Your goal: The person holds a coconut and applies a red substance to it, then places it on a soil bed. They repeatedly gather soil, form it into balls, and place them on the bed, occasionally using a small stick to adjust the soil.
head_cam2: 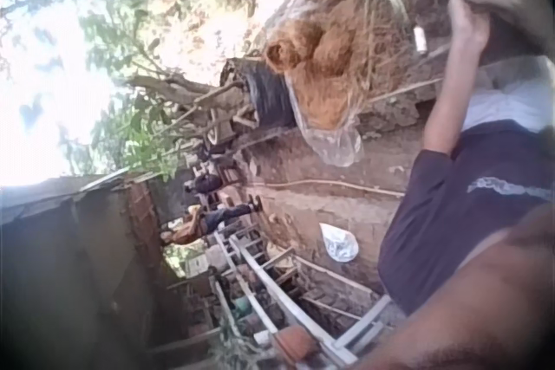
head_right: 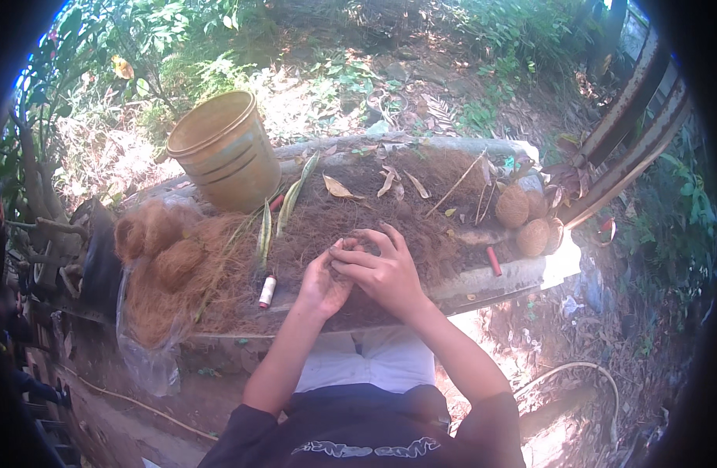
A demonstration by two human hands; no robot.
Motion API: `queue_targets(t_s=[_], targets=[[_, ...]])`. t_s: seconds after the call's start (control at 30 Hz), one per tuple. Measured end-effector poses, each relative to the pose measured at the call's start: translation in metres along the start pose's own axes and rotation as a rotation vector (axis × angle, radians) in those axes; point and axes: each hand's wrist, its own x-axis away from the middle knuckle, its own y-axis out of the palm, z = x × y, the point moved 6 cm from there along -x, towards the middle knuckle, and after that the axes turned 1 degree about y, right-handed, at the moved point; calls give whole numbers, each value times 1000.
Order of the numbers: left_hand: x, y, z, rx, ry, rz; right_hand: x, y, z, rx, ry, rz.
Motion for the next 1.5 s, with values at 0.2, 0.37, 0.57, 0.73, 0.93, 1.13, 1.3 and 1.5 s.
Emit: queue_targets(t_s=[0.2, 0.37, 0.57, 0.73, 0.93, 1.13, 1.3, 1.5], targets=[[5, -1, 11, -96, 32, -110, -1, -1, -11, 33, 57, 121], [-2, -7, 14, -235, 183, -56, 1, 7, -16, 91, 95, 103], [13, 15, 32, -233, 90, -2, -15, -18, -6, -207, 16, -38], [14, 18, 24, -151, -50, -85, -22, -23, -7, -66, -166, -15], [10, 6, 14, -205, 31, -28, -13, -8, -2, -85, -122, 38], [23, 16, 30, -256, 48, -44, -15, -11, 3, -486, 63, 2], [19, 19, 33, -401, 34, -103, -8, -7, 34, -431, 190, -36], [13, 16, 34, -262, 60, -17, -26, -14, 45, -217, 229, 52]])
